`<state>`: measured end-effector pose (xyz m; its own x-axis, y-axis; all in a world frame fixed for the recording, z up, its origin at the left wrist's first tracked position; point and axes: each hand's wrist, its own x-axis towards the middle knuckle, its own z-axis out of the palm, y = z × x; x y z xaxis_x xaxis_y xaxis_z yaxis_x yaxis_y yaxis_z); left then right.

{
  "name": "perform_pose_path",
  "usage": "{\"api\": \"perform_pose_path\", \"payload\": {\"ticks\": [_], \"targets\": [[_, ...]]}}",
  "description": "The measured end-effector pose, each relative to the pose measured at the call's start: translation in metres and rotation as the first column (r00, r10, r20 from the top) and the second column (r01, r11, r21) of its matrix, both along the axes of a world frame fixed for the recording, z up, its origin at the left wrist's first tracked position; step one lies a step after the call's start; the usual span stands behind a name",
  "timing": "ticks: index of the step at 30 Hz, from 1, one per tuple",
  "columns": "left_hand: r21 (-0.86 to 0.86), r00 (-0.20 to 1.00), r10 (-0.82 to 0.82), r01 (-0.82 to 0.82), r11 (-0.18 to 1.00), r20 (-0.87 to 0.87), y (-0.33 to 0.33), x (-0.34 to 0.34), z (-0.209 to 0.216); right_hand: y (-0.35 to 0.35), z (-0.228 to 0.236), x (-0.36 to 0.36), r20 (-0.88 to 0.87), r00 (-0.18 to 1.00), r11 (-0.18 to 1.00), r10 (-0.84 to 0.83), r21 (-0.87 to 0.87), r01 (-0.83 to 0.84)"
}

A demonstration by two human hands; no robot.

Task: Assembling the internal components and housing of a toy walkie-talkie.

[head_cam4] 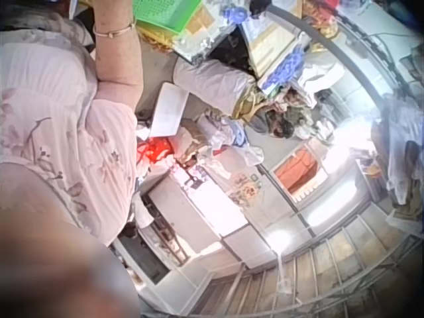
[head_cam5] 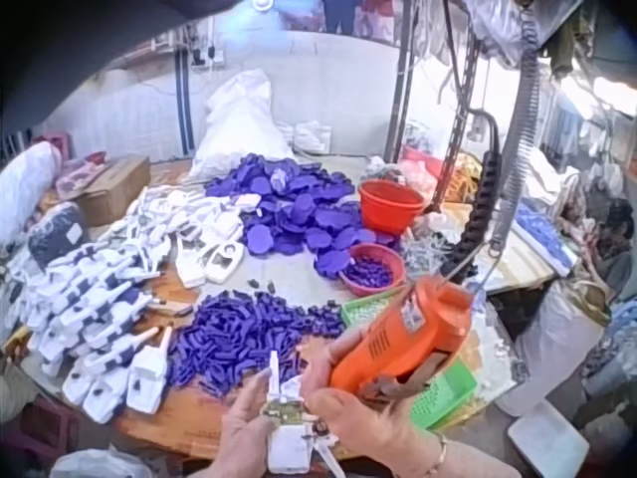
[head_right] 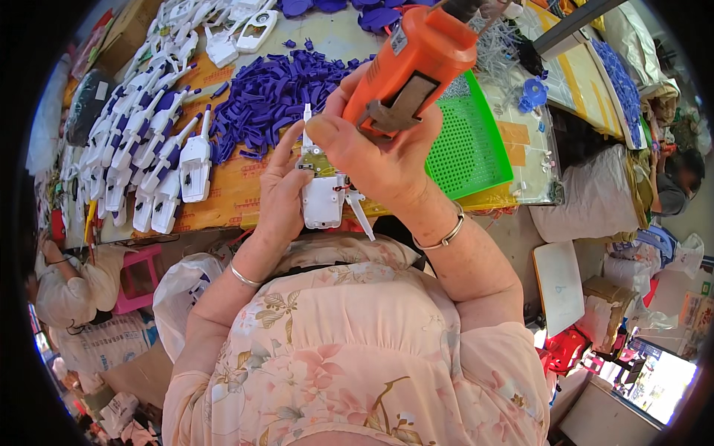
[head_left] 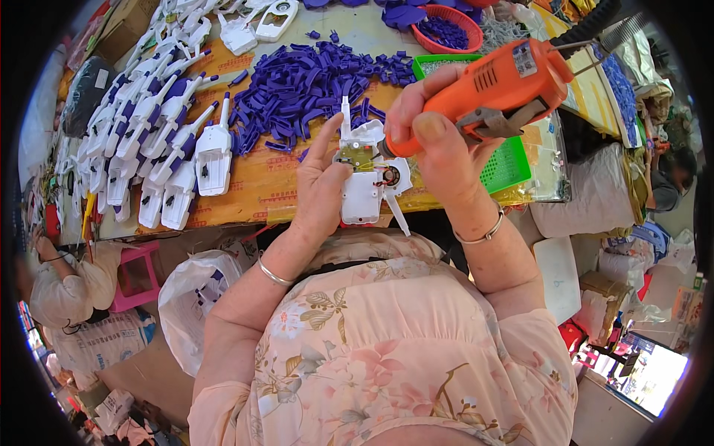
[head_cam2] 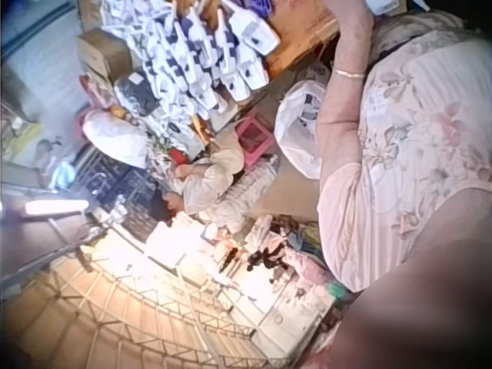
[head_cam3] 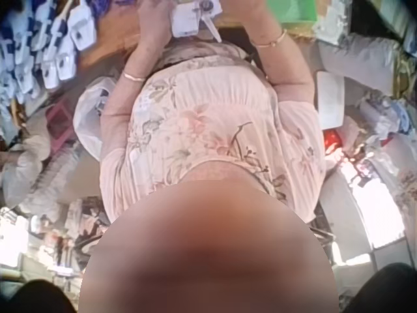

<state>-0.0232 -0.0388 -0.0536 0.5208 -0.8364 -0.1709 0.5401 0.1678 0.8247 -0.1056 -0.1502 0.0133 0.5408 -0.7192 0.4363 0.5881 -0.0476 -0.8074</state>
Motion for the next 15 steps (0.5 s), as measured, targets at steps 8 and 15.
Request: {"api": "perform_pose_path", "payload": {"ticks": [8,15], "targets": [[0.012,1.0,-0.005,0.005,1.0,0.002,0.001,0.001,-0.002,-0.004,-0.015,-0.005,0.001,0.998,0.996,0.059,-0.071,-0.058],[0.001,1.0,-0.011,0.011,1.0,-0.013,0.001,0.0,0.0,-0.011,-0.034,-0.017,0.176,0.884,0.886,0.433,0.1,-0.453]]}}
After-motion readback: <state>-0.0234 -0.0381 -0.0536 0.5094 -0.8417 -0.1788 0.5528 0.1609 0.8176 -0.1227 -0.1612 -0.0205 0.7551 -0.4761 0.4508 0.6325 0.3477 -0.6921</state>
